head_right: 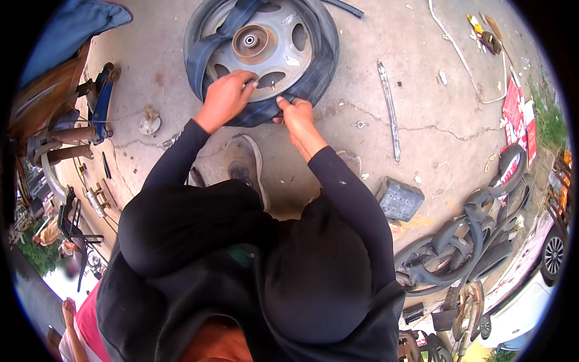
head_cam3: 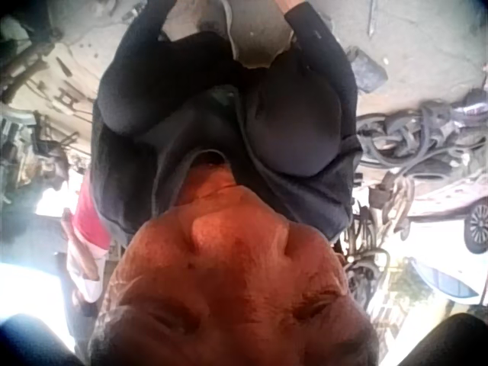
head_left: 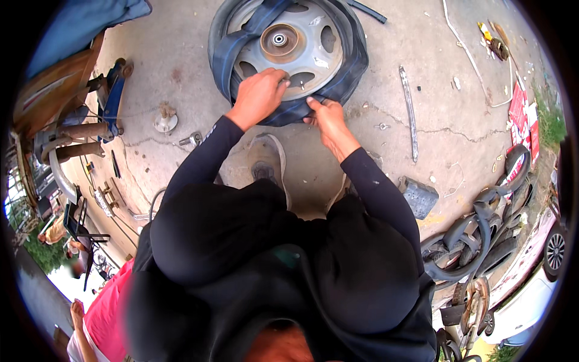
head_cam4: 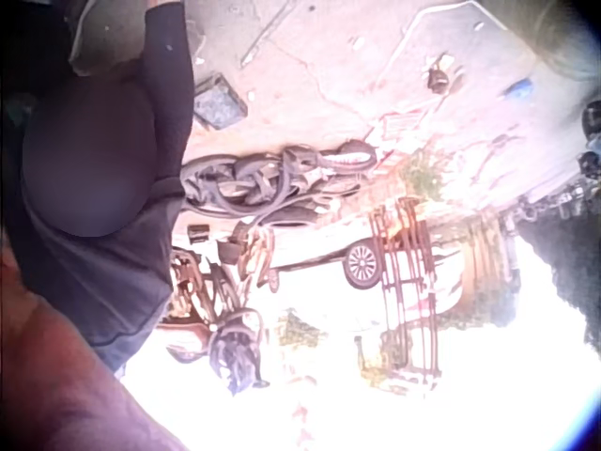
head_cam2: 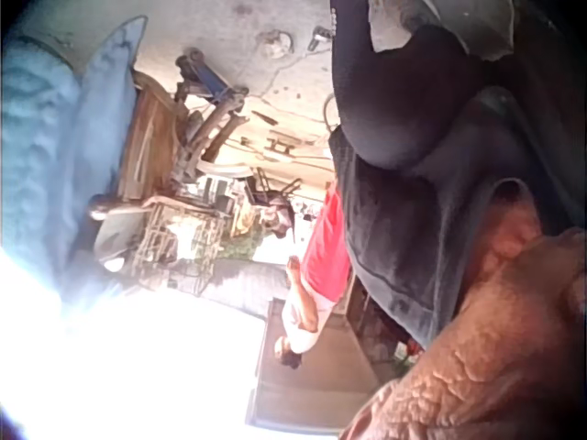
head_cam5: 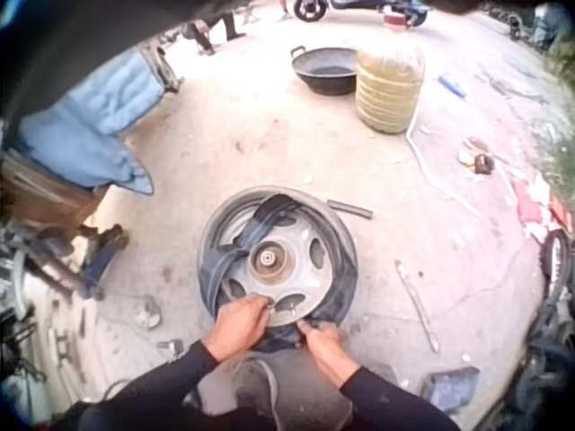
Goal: The person removes the inner tube from a tire using tire irons, then inserts a new inner tube and reseats the tire onto the rim. The person uses tire irons to pry the tire bead and manipulate the tube.
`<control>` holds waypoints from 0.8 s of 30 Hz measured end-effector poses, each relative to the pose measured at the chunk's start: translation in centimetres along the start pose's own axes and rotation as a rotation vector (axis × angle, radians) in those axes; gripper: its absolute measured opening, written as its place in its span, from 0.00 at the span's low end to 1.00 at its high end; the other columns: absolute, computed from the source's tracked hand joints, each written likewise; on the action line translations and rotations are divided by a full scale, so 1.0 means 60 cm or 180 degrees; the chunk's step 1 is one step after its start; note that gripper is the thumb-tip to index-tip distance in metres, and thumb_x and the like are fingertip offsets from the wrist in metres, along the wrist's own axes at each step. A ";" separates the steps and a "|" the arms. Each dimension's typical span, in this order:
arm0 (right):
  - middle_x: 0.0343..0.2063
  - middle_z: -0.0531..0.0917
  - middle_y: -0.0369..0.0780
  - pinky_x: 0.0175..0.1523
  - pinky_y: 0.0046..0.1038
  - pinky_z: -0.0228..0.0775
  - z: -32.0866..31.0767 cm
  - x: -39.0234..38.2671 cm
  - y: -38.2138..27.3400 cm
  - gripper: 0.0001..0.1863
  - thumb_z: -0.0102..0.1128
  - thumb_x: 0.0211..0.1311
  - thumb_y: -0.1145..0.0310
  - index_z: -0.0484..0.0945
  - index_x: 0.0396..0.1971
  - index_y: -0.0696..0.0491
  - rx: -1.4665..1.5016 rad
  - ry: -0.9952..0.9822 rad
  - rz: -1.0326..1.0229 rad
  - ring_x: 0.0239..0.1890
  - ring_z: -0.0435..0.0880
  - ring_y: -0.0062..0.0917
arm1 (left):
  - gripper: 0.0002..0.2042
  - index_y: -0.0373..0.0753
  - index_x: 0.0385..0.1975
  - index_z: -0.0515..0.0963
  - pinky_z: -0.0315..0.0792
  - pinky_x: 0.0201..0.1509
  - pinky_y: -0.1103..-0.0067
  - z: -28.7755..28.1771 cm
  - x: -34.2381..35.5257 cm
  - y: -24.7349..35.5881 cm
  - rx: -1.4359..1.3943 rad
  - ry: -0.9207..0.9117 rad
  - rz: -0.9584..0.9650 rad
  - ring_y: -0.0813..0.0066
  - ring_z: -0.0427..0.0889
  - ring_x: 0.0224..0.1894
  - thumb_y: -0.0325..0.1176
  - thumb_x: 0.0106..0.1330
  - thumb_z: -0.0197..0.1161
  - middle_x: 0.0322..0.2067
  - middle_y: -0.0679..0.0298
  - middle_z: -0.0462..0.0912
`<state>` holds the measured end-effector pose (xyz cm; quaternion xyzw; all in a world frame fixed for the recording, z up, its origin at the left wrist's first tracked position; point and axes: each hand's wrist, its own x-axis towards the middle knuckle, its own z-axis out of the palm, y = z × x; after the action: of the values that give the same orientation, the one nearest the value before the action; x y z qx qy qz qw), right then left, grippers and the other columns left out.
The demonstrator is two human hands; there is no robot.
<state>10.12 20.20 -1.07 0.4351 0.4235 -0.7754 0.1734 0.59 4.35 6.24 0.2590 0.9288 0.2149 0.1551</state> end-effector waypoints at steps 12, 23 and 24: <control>0.28 0.82 0.41 0.26 0.29 0.73 0.014 -0.008 -0.026 0.08 0.61 0.66 0.73 0.81 0.35 0.65 -0.0010 0.0181 0.0102 0.25 0.79 0.25 | 0.19 0.35 0.56 0.78 0.73 0.60 0.63 0.050 0.037 -0.014 -0.0363 -0.1202 0.0092 0.51 0.78 0.57 0.40 0.71 0.58 0.52 0.52 0.80; 0.34 0.87 0.43 0.37 0.37 0.78 -0.079 -0.037 -0.003 0.12 0.66 0.65 0.62 0.81 0.34 0.57 -0.3315 -0.0204 -0.2097 0.35 0.87 0.39 | 0.40 0.29 0.64 0.69 0.73 0.63 0.62 0.033 0.012 0.025 0.0546 -0.1326 0.0442 0.51 0.72 0.64 0.49 0.58 0.74 0.61 0.50 0.72; 0.36 0.86 0.43 0.40 0.44 0.79 -0.088 -0.069 0.004 0.15 0.69 0.61 0.57 0.79 0.36 0.53 -0.4020 0.0323 -0.2288 0.38 0.87 0.44 | 0.37 0.31 0.64 0.70 0.74 0.63 0.62 0.032 0.008 0.021 0.0492 -0.1289 0.0395 0.52 0.73 0.63 0.47 0.59 0.73 0.60 0.51 0.74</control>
<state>15.36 23.94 0.80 0.1215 0.9145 -0.3710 0.1062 1.51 6.18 5.08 0.3646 0.8747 0.0957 0.3046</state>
